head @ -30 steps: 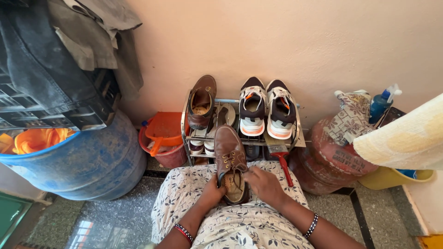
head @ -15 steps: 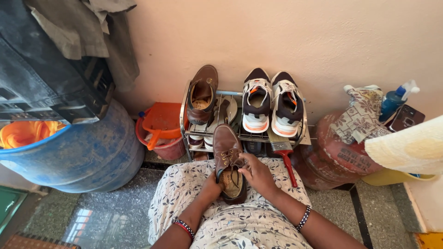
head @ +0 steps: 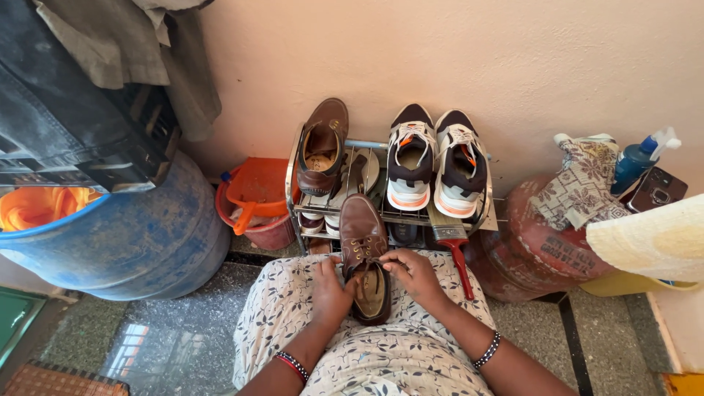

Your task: The person sits on the floor and cleans a brown leather shoe with a brush, then removes and re-laces the shoe. They repeat the process on a second brown leather shoe, removing and re-lacing it as well.

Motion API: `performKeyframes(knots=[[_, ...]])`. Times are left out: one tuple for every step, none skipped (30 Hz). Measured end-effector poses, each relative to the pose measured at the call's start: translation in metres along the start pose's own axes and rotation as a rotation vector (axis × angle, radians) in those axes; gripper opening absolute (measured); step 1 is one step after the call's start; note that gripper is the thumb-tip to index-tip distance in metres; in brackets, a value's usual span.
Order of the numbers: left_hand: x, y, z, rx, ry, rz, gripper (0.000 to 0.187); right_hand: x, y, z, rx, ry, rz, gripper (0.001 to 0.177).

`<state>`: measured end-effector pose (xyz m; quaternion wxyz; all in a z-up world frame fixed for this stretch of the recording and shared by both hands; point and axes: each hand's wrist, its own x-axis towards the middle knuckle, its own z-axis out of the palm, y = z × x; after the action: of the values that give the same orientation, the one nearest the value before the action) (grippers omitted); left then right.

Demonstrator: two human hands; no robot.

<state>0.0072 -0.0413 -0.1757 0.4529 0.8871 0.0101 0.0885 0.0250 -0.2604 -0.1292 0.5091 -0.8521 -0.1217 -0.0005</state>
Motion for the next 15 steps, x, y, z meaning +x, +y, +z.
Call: performKeyframes(knots=[[-0.002,0.01,-0.008,-0.008,0.045,-0.007,0.052,0.0,0.0,0.001,0.012,-0.001,0.011,0.018],[-0.001,0.021,-0.016,0.002,0.007,-0.003,0.044,-0.001,0.0,0.002,0.11,-0.01,0.045,0.02],[-0.001,0.033,-0.024,0.014,-0.031,0.002,0.036,-0.001,0.001,0.004,0.208,-0.018,0.079,0.022],[0.0,0.043,-0.032,0.026,-0.07,0.007,0.029,-0.001,0.002,0.005,0.306,-0.027,0.113,0.023],[0.001,0.053,-0.038,0.045,-0.09,0.017,0.031,-0.001,0.003,0.007,0.388,-0.036,0.113,0.024],[0.002,0.062,-0.043,0.064,-0.11,0.027,0.033,0.001,0.005,0.009,0.469,-0.045,0.112,0.025],[0.002,0.069,-0.046,0.082,-0.13,0.037,0.035,0.002,0.007,0.01,0.55,-0.053,0.112,0.026],[0.003,0.075,-0.049,0.06,-0.109,0.071,0.036,0.001,0.008,0.011,0.571,-0.071,0.139,0.027],[0.004,0.078,-0.051,0.038,-0.088,0.107,0.037,0.002,0.008,0.012,0.59,-0.089,0.166,0.029],[0.006,0.081,-0.052,0.015,-0.067,0.142,0.039,0.002,0.008,0.012,0.609,-0.107,0.193,0.031],[0.007,0.081,-0.052,0.018,-0.079,0.122,0.037,0.003,0.008,0.012,0.612,-0.116,0.183,0.033],[0.01,0.081,-0.051,0.02,-0.09,0.103,0.035,0.002,0.007,0.013,0.615,-0.125,0.174,0.035],[0.012,0.079,-0.049,0.021,-0.103,0.082,0.033,0.002,0.005,0.012,0.617,-0.134,0.166,0.038],[0.013,0.076,-0.047,0.013,-0.103,0.072,0.029,0.002,0.003,0.012,0.628,-0.15,0.154,0.042],[0.016,0.072,-0.044,0.003,-0.102,0.062,0.026,0.002,0.001,0.011,0.638,-0.166,0.143,0.047]])
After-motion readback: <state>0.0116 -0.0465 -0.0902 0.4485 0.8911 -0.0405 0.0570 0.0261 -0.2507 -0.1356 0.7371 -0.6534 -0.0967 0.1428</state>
